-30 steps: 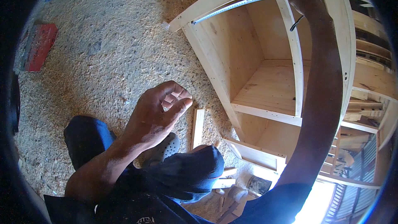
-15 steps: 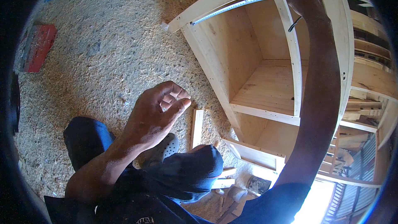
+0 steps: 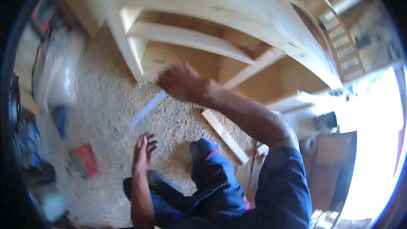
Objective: Measuring and hammering wood pieces to assemble a wooden cabinet frame.
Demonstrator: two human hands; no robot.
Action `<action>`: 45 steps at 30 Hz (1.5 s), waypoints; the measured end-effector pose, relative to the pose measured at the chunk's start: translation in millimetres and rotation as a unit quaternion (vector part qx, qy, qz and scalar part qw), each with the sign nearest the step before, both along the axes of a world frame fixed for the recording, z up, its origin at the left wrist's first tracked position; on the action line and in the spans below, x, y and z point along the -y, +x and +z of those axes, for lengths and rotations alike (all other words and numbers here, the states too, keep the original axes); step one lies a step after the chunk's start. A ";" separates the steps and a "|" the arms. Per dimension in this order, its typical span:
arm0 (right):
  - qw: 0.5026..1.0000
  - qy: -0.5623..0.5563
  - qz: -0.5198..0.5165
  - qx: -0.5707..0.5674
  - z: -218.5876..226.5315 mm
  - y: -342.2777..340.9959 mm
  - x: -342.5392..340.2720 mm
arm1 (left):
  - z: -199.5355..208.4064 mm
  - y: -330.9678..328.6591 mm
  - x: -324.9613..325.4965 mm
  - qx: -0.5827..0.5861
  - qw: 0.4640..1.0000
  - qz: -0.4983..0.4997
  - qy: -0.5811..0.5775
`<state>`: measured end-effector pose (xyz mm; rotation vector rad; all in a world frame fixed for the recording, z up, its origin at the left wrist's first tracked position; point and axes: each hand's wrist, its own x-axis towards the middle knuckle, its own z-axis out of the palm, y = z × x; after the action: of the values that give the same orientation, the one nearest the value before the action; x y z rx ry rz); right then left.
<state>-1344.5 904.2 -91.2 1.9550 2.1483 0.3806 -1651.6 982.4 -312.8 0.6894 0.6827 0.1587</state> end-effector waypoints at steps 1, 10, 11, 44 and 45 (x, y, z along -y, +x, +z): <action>0.983 -0.065 -0.086 -0.146 3.6 -9.1 30.7 | 11.1 -12.6 3.7 0.017 0.998 -0.018 -0.049; 0.563 -0.204 -0.488 -0.636 139.2 -222.8 336.3 | 230.1 -162.2 75.6 -0.051 0.981 -0.049 -0.181; 0.531 -0.156 -0.500 -0.666 156.9 -249.6 355.7 | 252.5 -169.3 76.8 -0.078 0.978 -0.068 -0.181; 0.963 -0.124 -0.065 0.231 234.3 -4.2 -33.2 | 194.3 -274.0 170.0 -0.453 0.725 -0.351 0.382; 0.968 -0.105 -0.050 0.225 218.3 7.9 -64.7 | 188.6 -272.0 165.9 -0.477 0.750 -0.337 0.312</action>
<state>-1336.6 968.9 127.1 1.6589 1.7225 0.5000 -1923.5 816.4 -124.2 1.6727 1.3275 -0.7382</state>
